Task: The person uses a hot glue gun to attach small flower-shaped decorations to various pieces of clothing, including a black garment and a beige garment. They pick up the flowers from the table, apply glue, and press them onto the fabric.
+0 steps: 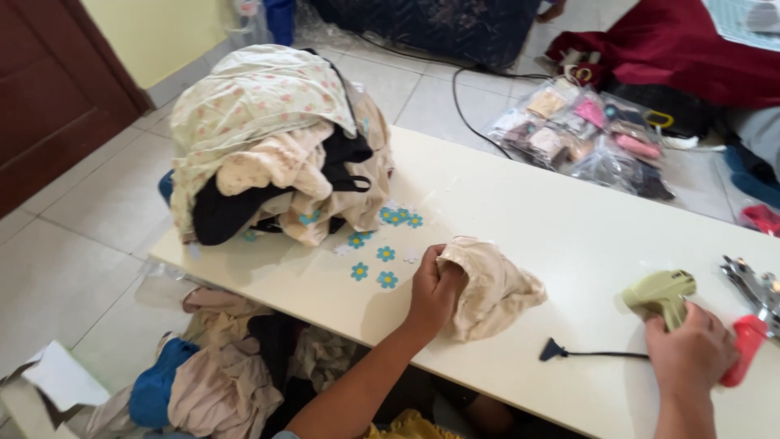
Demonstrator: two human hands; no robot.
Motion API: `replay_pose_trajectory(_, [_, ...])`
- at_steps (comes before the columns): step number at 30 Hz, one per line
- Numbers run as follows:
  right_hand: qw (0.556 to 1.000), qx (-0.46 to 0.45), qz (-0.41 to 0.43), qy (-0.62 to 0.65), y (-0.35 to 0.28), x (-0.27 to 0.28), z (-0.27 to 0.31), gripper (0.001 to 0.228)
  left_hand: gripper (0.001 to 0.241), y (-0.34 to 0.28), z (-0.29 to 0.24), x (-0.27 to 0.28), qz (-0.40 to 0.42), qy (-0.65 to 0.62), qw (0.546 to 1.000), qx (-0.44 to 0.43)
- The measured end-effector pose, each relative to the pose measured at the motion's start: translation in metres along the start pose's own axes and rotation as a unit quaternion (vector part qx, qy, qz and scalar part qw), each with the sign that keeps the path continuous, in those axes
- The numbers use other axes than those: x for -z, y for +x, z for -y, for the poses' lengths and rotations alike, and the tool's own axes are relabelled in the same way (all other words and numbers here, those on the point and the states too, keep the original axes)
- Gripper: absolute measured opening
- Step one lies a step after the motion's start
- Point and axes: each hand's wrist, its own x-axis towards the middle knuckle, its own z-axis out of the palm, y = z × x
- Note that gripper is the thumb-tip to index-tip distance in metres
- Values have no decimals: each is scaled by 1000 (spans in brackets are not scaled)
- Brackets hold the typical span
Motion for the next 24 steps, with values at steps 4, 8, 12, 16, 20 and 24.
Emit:
replay_pose_trajectory(4, [997, 5, -12, -75, -2, -17, -7, 52, 29, 8, -21, 1, 7, -75, 997, 14])
replay_pose_trajectory(8, [996, 21, -40, -72, -2, -25, -11, 50, 42, 69, -54, 24, -15, 26, 996, -82])
replay_pose_trajectory(12, [995, 20, -29, -98, 0, -26, -13, 49, 44, 157, -131, 90, -119, 238, 897, -354])
replay_pose_trajectory(16, [995, 21, -24, -98, 0, -29, -14, 56, 31, 187, -201, 175, -272, 518, 706, -400])
replay_pose_trajectory(20, [992, 27, -52, -109, -5, -37, -19, 52, 51, 170, -155, 253, -182, 701, 640, -257])
replay_pose_trajectory(24, [985, 57, -92, -135, -9, -23, -14, 44, 45, 146, -130, 283, -137, 615, 760, -159])
